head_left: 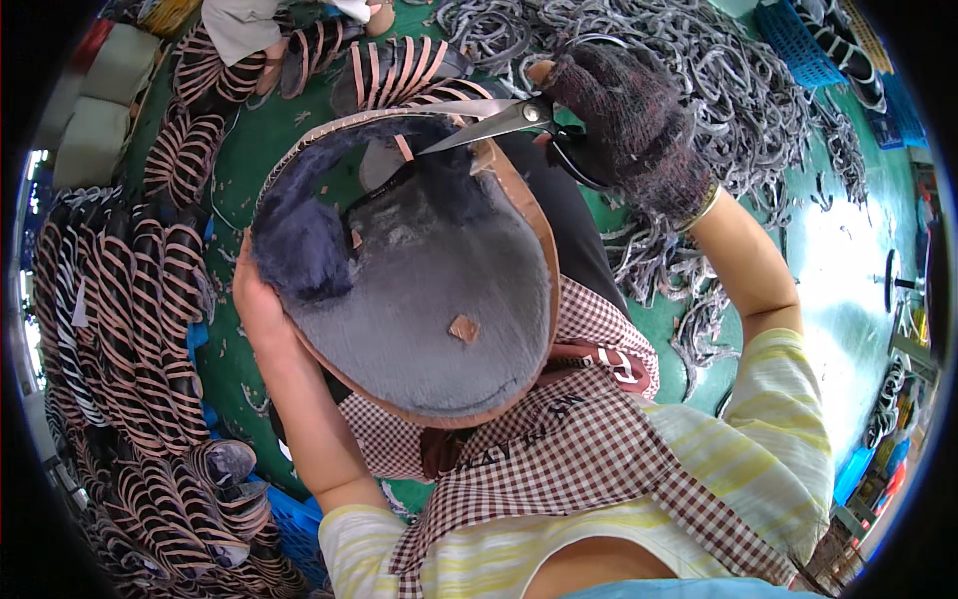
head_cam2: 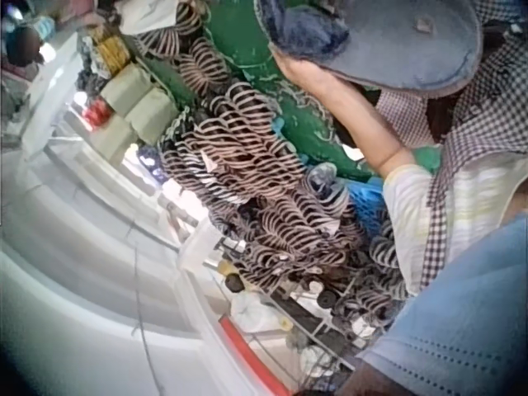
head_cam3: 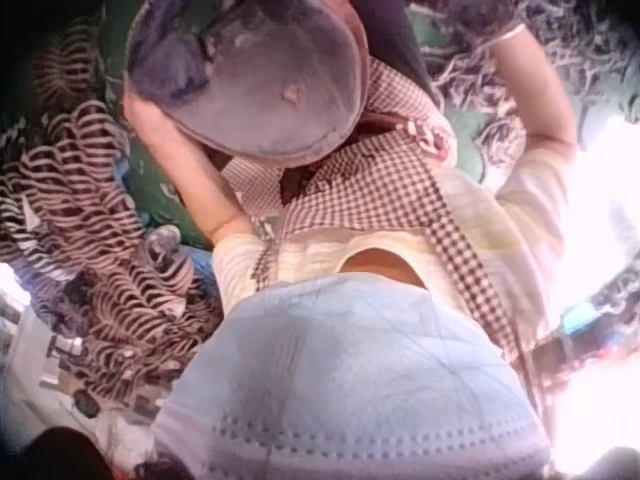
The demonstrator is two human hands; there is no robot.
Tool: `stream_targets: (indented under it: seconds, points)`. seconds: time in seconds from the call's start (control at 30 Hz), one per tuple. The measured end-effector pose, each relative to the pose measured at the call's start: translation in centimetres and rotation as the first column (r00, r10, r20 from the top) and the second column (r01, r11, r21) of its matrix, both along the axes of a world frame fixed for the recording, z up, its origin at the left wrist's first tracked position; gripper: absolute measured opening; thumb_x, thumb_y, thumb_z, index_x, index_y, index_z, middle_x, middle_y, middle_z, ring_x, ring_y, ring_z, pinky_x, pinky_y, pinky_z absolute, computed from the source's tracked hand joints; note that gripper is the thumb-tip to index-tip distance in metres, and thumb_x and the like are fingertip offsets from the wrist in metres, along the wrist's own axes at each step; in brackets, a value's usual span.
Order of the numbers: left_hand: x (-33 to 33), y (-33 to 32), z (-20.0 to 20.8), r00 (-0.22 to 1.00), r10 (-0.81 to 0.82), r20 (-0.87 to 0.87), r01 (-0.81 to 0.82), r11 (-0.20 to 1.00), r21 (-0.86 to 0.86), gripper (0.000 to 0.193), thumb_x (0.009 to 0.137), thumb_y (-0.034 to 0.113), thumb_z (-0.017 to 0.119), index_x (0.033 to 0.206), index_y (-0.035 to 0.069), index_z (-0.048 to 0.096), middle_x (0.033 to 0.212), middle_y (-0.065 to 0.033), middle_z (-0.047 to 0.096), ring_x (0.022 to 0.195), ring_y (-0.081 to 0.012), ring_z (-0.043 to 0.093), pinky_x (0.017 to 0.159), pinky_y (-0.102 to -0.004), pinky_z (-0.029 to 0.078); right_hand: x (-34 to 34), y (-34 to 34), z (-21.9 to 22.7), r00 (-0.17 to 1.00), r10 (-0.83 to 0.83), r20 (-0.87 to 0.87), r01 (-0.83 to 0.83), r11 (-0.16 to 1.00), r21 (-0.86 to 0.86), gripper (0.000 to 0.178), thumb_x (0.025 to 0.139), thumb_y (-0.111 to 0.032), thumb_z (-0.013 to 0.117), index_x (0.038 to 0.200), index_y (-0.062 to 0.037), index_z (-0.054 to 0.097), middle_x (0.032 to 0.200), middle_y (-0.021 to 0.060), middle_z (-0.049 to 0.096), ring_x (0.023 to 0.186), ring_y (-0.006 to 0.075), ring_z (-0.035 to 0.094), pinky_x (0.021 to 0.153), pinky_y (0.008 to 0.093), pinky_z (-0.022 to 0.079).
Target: The person trims excess material from the edges of slipper soles using scissors and sets them aside.
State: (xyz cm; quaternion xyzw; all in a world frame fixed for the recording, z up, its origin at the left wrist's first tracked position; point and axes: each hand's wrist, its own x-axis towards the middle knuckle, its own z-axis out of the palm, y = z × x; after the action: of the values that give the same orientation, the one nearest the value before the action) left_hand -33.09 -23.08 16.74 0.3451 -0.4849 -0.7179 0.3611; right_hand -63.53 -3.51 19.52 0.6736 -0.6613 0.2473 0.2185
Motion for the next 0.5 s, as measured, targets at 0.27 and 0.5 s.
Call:
stream_targets:
  seconds: [0.27, 0.5]
  points:
    - [1.0, 1.9, 1.1, 0.976, 0.172, 0.134, -0.160, 0.983, -0.092, 0.037, 0.089, 0.020, 0.040, 0.114, -0.006, 0.048, 0.109, -0.0129, 0.055, 0.096, -0.0200, 0.056, 0.086, -0.0302, 0.043, 2.2, -1.6, 4.0, 0.975, 0.063, -0.215, -0.071, 0.997, -0.032, 0.042, 0.063, -0.021, 0.069, 0.102, -0.0122, 0.057, 0.086, 0.0057, 0.056, 0.076, 0.0240, 0.056, 0.060, 0.0347, 0.043]
    - [1.3, 1.7, 1.9, 0.981, 0.128, 0.145, -0.119, 0.990, -0.070, 0.038, 0.089, 0.022, 0.039, 0.115, -0.005, 0.048, 0.110, -0.0132, 0.055, 0.098, -0.0204, 0.055, 0.086, -0.0305, 0.042, 1.4, -2.4, 3.0, 0.995, 0.050, -0.084, -0.042, 0.994, 0.101, 0.037, 0.067, -0.019, 0.068, 0.101, -0.0111, 0.056, 0.080, 0.0072, 0.058, 0.074, 0.0239, 0.058, 0.059, 0.0333, 0.045]
